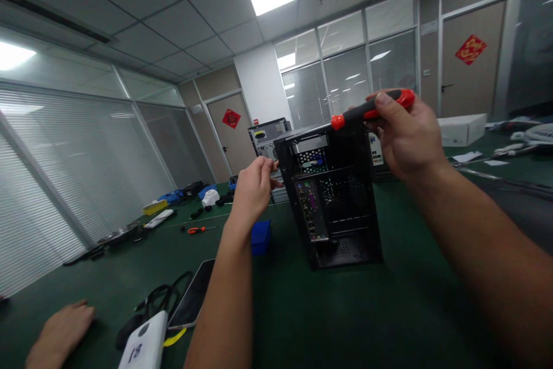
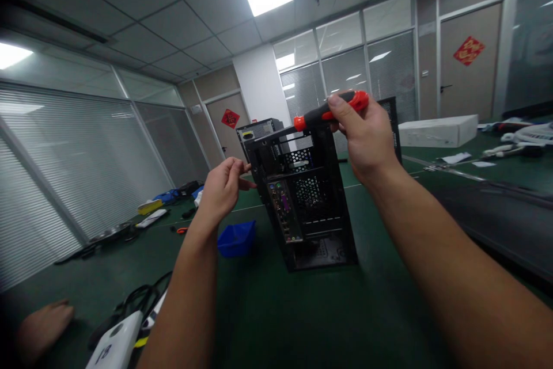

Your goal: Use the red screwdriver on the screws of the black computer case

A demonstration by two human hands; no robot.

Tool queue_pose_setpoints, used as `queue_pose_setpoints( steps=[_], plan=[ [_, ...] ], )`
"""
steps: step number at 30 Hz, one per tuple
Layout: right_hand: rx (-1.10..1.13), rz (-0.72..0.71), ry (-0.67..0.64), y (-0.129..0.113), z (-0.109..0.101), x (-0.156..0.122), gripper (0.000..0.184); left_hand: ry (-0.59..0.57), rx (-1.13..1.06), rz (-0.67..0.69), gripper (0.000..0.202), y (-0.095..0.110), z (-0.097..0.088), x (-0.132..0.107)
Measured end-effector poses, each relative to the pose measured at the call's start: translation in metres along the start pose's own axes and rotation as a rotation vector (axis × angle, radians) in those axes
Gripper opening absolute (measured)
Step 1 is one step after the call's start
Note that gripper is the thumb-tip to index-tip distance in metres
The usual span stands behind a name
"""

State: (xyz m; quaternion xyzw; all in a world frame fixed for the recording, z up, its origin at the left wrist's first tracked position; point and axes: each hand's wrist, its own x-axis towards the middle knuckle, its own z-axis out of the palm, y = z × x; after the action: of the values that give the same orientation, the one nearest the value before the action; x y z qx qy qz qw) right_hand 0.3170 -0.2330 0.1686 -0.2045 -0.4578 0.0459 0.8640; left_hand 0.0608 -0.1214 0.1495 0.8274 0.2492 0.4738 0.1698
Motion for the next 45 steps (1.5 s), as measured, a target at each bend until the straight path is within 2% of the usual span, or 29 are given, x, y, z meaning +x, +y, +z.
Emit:
queue_pose_setpoints(
  steps=[4,6,10,13,16,19,25,33,40,45],
  plan=[
    [-0.099,-0.147,-0.053,-0.012,0.001,-0.005,0.048,0.028,0.112,0.07,0.059,0.001,0.003,0.0],
    [-0.133,-0.198,-0.082,-0.021,0.003,-0.007,0.047,0.038,0.178,0.086,0.063,0.002,0.003,0.0],
    [-0.15,-0.232,-0.135,-0.042,0.006,-0.011,0.05,0.032,0.12,0.05,0.054,0.007,0.004,-0.002],
    [-0.209,-0.229,-0.225,-0.058,0.005,-0.014,0.053,0.027,0.092,0.052,0.042,0.01,0.003,-0.004],
    [-0.27,-0.25,-0.302,-0.069,0.0,-0.016,0.048,0.009,0.145,0.062,0.033,0.009,0.002,-0.004],
    [-0.307,-0.311,-0.321,-0.076,-0.003,-0.016,0.04,-0.014,0.181,0.057,0.028,0.007,0.001,-0.003],
    [-0.38,-0.359,-0.378,-0.082,-0.002,-0.02,0.038,-0.081,0.147,0.024,0.019,0.004,-0.002,-0.002],
    [-0.569,-0.434,-0.427,-0.08,0.0,-0.025,0.036,-0.274,0.037,-0.017,0.032,0.011,-0.013,-0.005],
    [-0.575,-0.466,-0.4,-0.079,-0.001,-0.025,0.039,-0.251,-0.013,-0.004,0.048,0.009,-0.013,-0.005],
    [-0.568,-0.467,-0.401,-0.078,0.0,-0.023,0.04,-0.25,-0.062,-0.007,0.038,0.007,-0.015,-0.006]
  ],
)
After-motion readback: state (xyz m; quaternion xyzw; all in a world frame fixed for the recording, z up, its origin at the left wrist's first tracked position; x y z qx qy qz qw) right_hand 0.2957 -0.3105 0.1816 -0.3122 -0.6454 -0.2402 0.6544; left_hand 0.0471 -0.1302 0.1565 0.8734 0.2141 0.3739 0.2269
